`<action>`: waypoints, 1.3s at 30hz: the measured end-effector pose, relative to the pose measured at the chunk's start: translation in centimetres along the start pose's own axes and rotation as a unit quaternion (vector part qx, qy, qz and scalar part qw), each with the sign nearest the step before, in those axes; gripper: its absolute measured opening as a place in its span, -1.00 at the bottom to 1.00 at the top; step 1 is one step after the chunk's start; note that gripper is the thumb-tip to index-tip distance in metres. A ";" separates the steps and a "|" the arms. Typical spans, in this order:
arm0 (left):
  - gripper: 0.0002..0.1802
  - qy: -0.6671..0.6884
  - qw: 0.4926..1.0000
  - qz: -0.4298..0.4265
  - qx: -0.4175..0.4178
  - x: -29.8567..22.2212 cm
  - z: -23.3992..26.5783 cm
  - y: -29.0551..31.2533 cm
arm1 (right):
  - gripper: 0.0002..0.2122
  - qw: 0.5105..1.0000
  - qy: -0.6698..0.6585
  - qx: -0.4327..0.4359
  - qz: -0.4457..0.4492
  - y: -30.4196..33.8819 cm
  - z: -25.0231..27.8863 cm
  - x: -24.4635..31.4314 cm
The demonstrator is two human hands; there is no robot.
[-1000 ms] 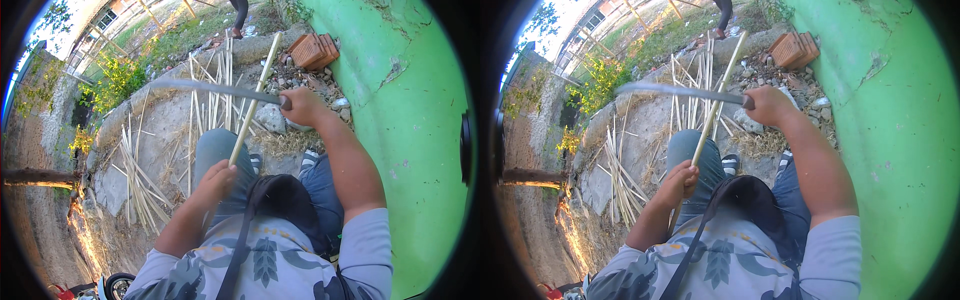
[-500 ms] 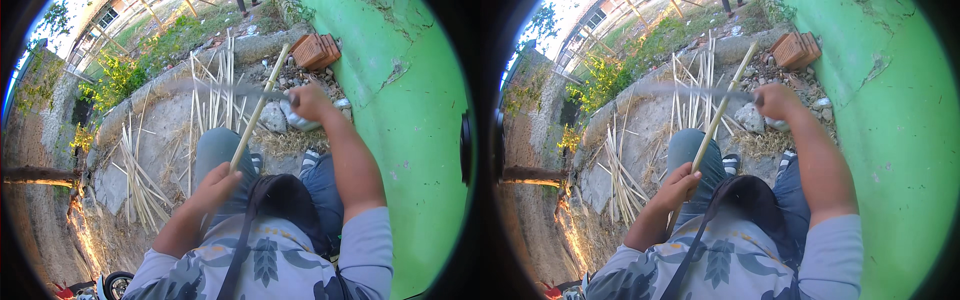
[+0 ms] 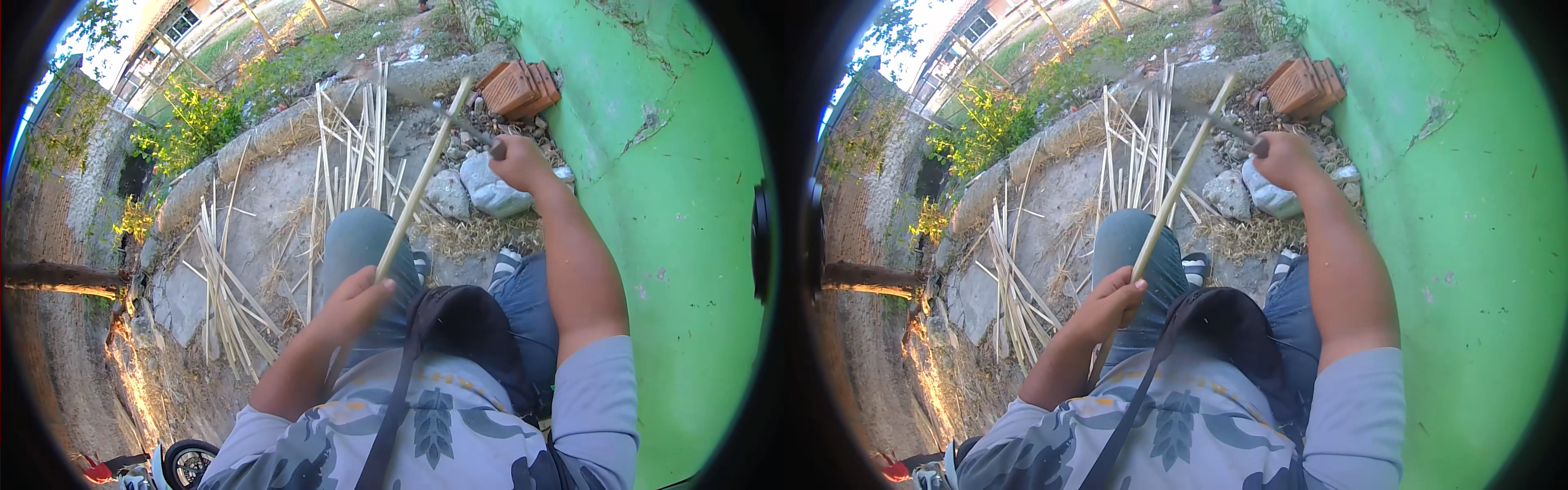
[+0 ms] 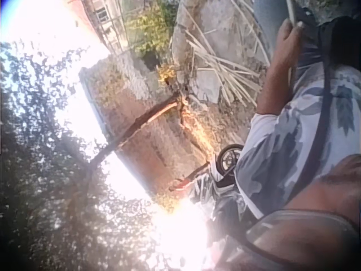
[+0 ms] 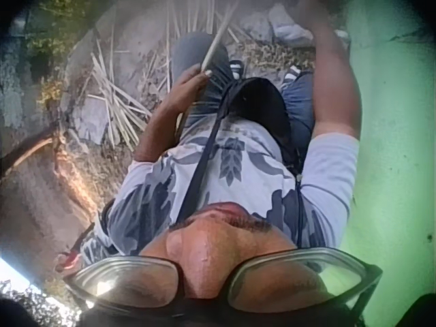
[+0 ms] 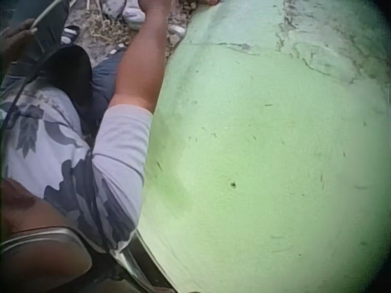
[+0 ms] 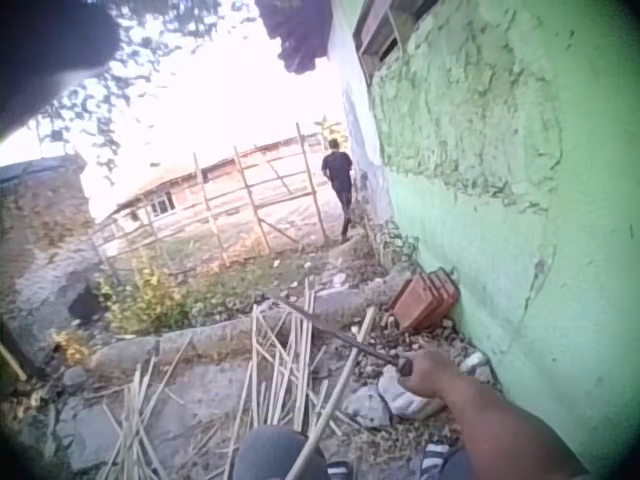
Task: The person scrapes and trims bamboo sticks one by one using a machete and places them onto a pile on the ground.
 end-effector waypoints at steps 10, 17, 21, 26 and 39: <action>-0.74 0.077 0.995 0.066 0.006 0.2 0.6 -1.3 | -0.73 0.998 -0.042 -0.036 -0.021 0.4 0.5 -0.2; -0.74 0.112 0.989 0.093 0.006 1.1 1.2 -1.8 | -0.71 0.994 -0.095 -0.052 -0.024 0.1 1.1 -0.3; -0.75 0.181 0.977 0.112 0.034 2.0 2.0 -2.4 | -0.74 0.990 -0.102 -0.098 -0.020 0.3 1.3 0.0; -0.72 0.212 0.970 0.108 0.055 2.8 2.9 -3.0 | -0.74 0.980 -0.147 -0.130 -0.032 0.3 1.3 -0.6; -0.69 0.234 0.960 0.121 0.098 3.4 3.7 -3.9 | -0.71 0.977 -0.160 -0.131 -0.056 -0.1 1.1 -1.1</action>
Point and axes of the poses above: each hand's wrist, its own y-axis away from the middle knuckle, its own z-axis out of the back of the hand, x = y × z, the point moved 2 cm from there along -y, towards the middle knuckle, and after that the axes turned 10 degrees about -x, right-handed, at the moved point
